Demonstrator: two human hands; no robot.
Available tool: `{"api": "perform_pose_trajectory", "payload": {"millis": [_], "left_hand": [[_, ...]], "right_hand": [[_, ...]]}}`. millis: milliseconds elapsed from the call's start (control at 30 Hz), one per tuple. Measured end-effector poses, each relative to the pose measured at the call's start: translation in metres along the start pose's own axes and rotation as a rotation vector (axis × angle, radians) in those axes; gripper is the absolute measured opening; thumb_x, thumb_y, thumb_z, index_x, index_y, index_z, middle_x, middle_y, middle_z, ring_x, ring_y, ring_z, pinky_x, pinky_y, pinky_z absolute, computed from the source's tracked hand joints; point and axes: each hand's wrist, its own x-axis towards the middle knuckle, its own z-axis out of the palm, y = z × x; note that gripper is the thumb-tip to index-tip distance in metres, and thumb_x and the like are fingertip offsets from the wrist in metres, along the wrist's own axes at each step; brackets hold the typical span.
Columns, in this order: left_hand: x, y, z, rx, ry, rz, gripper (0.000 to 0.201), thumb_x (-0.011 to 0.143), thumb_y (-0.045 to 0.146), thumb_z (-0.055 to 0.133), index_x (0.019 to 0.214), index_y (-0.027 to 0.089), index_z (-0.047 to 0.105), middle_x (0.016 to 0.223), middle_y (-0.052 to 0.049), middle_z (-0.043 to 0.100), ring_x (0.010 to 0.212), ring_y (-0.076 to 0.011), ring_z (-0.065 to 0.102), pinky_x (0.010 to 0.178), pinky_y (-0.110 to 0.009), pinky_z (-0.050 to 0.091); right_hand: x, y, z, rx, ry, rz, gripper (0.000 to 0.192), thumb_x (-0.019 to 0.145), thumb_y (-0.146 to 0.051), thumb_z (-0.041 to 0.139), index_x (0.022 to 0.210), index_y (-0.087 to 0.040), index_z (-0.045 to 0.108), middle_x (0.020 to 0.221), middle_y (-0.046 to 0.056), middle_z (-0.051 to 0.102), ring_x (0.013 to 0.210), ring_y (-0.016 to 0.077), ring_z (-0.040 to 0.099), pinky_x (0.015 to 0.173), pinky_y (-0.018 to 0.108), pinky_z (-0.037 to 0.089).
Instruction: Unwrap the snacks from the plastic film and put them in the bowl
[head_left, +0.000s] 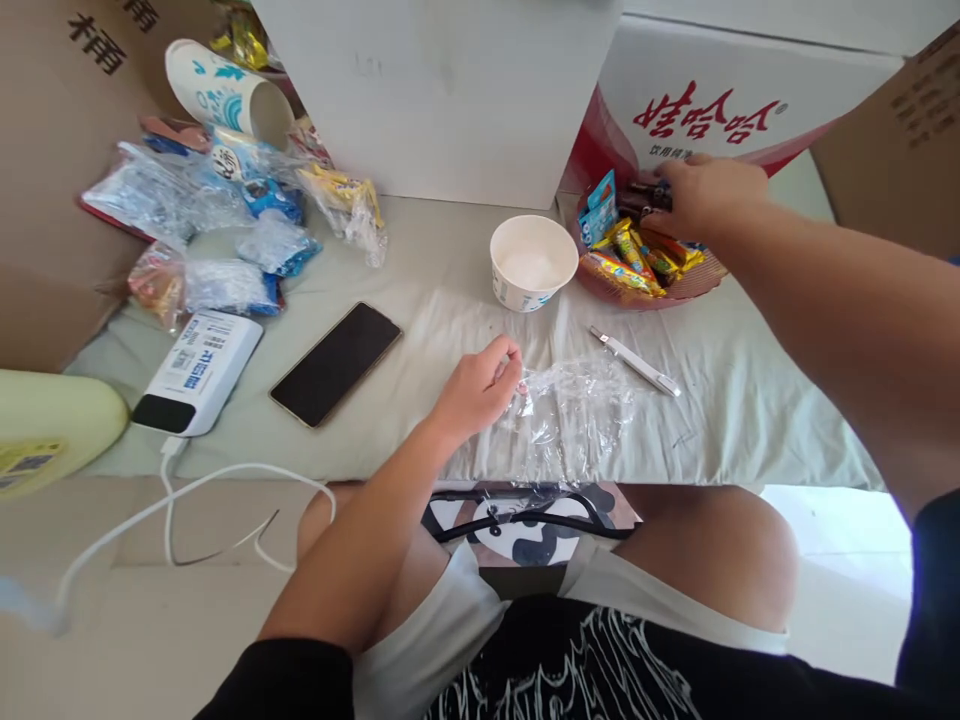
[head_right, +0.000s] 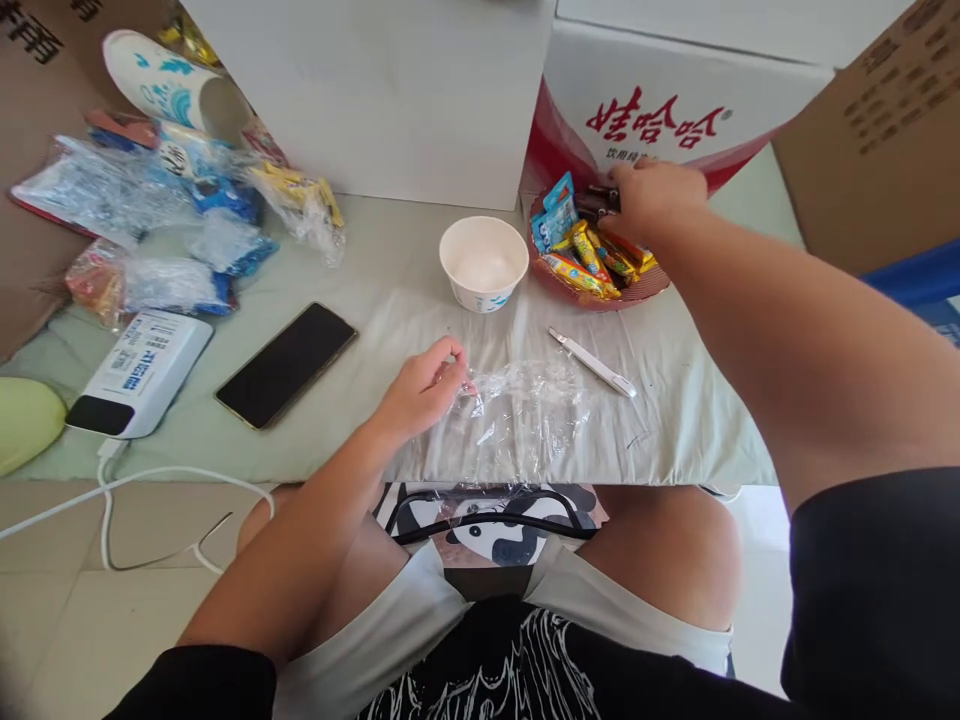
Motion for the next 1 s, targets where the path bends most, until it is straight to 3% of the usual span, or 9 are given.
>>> {"api": "perform_pose_trajectory", "payload": {"millis": [167, 300, 367, 467, 600, 700, 800, 900, 1000], "left_hand": [[-0.002, 0.002, -0.003, -0.025, -0.019, -0.003, 0.016, 0.099, 0.037, 0.045, 0.086, 0.026, 0.045, 0.049, 0.008, 0.047, 0.072, -0.0216, 0.075, 0.056, -0.028, 0.039], [-0.002, 0.003, -0.002, -0.061, -0.017, -0.022, 0.015, 0.097, 0.035, 0.047, 0.086, 0.026, 0.045, 0.051, 0.008, 0.047, 0.08, -0.0226, 0.077, 0.062, -0.028, 0.043], [-0.002, 0.004, -0.001, -0.067, -0.016, -0.025, 0.014, 0.096, 0.034, 0.048, 0.085, 0.026, 0.045, 0.049, 0.009, 0.04, 0.082, -0.0234, 0.078, 0.064, -0.029, 0.045], [-0.002, 0.003, -0.001, -0.085, -0.008, -0.037, 0.013, 0.095, 0.033, 0.048, 0.085, 0.026, 0.045, 0.048, 0.009, 0.034, 0.083, -0.024, 0.078, 0.063, -0.028, 0.044], [0.001, -0.001, -0.003, -0.157, -0.02, -0.057, 0.011, 0.093, 0.034, 0.05, 0.088, 0.026, 0.047, 0.052, 0.008, 0.046, 0.079, -0.0218, 0.077, 0.059, -0.027, 0.041], [0.001, -0.001, -0.006, -0.27, -0.109, -0.071, 0.014, 0.09, 0.036, 0.055, 0.087, 0.024, 0.047, 0.064, 0.004, 0.061, 0.077, -0.02, 0.076, 0.051, -0.024, 0.035], [-0.003, 0.003, -0.009, -0.448, -0.305, -0.122, 0.019, 0.088, 0.037, 0.06, 0.086, 0.024, 0.047, 0.066, 0.001, 0.066, 0.068, -0.0186, 0.074, 0.044, -0.021, 0.028], [-0.007, 0.004, -0.011, -0.666, -0.514, -0.154, 0.025, 0.084, 0.039, 0.064, 0.084, 0.023, 0.045, 0.064, -0.003, 0.073, 0.047, -0.0132, 0.062, 0.039, -0.02, 0.022], [-0.007, 0.002, -0.01, -0.824, -0.61, -0.145, 0.029, 0.082, 0.038, 0.066, 0.08, 0.023, 0.042, 0.062, -0.006, 0.076, 0.031, -0.0065, 0.04, 0.036, -0.018, 0.015]], "right_hand": [[0.003, 0.017, 0.01, 0.042, 0.03, 0.093, 0.045, 0.07, -0.037, 0.078, 0.047, -0.006, 0.055, 0.118, 0.023, 0.077, 0.138, 0.0316, 0.061, 0.073, 0.031, 0.046], [-0.001, 0.017, 0.004, 0.042, 0.072, 0.038, 0.051, 0.074, -0.043, 0.067, 0.044, -0.007, 0.047, 0.132, 0.022, 0.071, 0.143, 0.034, 0.053, 0.089, 0.047, 0.042], [-0.004, 0.013, 0.0, 0.063, 0.132, 0.0, 0.05, 0.076, -0.045, 0.065, 0.049, -0.006, 0.05, 0.136, 0.021, 0.069, 0.143, 0.0353, 0.051, 0.094, 0.052, 0.038], [-0.019, 0.002, -0.005, 0.16, 0.222, 0.011, 0.038, 0.083, -0.04, 0.068, 0.065, -0.007, 0.062, 0.13, 0.02, 0.073, 0.132, 0.0275, 0.061, 0.096, 0.048, 0.041], [-0.087, -0.013, 0.005, 0.522, 0.284, -0.09, 0.005, 0.09, -0.015, 0.069, 0.093, -0.012, 0.071, 0.105, 0.013, 0.079, 0.096, 0.015, 0.072, 0.085, 0.034, 0.051], [-0.164, -0.021, 0.033, 0.821, 0.152, -0.311, 0.021, 0.092, -0.02, 0.066, 0.112, -0.017, 0.068, 0.112, 0.012, 0.076, 0.1, 0.0186, 0.073, 0.092, 0.037, 0.058], [-0.226, -0.027, 0.063, 0.935, 0.011, -0.304, 0.045, 0.09, -0.036, 0.071, 0.132, -0.024, 0.059, 0.132, 0.012, 0.07, 0.123, 0.026, 0.069, 0.105, 0.046, 0.058], [-0.254, -0.03, 0.077, 1.08, -0.149, -0.212, 0.058, 0.09, -0.051, 0.072, 0.14, -0.028, 0.053, 0.147, 0.014, 0.062, 0.136, 0.0289, 0.062, 0.114, 0.051, 0.053], [-0.26, -0.034, 0.072, 1.372, -0.442, -0.129, 0.071, 0.088, -0.071, 0.066, 0.145, -0.033, 0.048, 0.145, 0.013, 0.065, 0.129, 0.0301, 0.068, 0.107, 0.052, 0.059]]}}
